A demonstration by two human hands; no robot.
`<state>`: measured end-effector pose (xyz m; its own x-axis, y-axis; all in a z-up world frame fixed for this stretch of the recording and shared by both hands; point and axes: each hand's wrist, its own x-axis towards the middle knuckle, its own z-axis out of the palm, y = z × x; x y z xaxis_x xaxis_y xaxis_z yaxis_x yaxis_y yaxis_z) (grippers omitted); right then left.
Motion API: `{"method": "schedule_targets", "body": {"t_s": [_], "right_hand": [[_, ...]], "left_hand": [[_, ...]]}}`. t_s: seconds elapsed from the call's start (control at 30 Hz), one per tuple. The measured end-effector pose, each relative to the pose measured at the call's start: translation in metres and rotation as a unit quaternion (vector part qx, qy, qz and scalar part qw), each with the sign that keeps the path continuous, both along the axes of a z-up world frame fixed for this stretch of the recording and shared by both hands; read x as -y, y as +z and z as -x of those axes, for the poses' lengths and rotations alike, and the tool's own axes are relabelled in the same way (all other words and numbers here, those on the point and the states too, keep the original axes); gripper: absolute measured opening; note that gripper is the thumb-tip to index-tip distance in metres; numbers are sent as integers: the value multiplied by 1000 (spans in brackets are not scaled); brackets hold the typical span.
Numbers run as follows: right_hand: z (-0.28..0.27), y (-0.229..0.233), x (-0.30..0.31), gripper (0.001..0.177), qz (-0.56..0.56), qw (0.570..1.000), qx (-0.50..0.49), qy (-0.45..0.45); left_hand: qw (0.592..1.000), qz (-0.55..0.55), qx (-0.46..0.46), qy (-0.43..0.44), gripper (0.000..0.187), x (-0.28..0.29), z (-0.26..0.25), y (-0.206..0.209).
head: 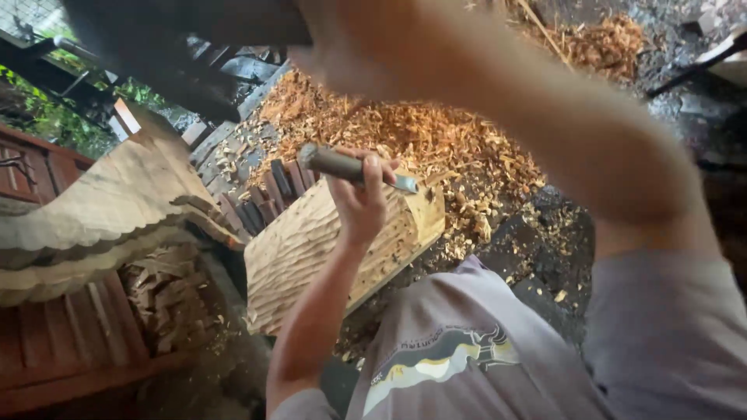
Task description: The person carves a wooden object using a hammer and a chisel, striking the chisel into the wood to remove shavings and create decorative patterns.
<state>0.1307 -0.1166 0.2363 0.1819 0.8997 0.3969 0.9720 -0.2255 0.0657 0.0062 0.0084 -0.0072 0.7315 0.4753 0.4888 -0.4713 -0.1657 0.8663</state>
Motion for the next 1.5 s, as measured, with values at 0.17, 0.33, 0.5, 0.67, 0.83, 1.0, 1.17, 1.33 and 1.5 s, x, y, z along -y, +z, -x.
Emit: {"method": "schedule_targets", "body": {"t_s": [0.17,0.33,0.5,0.67,0.83,1.0,1.17,1.33,1.5], "right_hand": [[24,-11,-17,15,258,964,53,22],[1,12,-23,20,4,999,-23,47],[13,6,-17,19,163,985,5,48],[11,21,-2,19,157,979,126,9],[-2,8,-3,21,-102,990,-9,93],[16,-12,-7,24,182,982,-15,45],[-17,0,-3,23,-97,991,20,94],[25,-12,11,23,227,973,-2,28],[3,14,36,22,-102,978,177,45]], "left_hand": [[1000,-5,-18,26,18,11,-2,0],[999,9,-22,21,19,13,-2,0],[995,26,-56,76,20,19,5,-11],[998,-44,-14,41,15,5,-5,-11],[1000,1,1,22,22,18,2,-10],[998,-58,4,-16,18,27,4,-13],[996,-81,41,3,22,25,0,-9],[994,-107,-15,27,19,26,-3,-8],[996,-85,7,-8,23,24,-3,-9]]}}
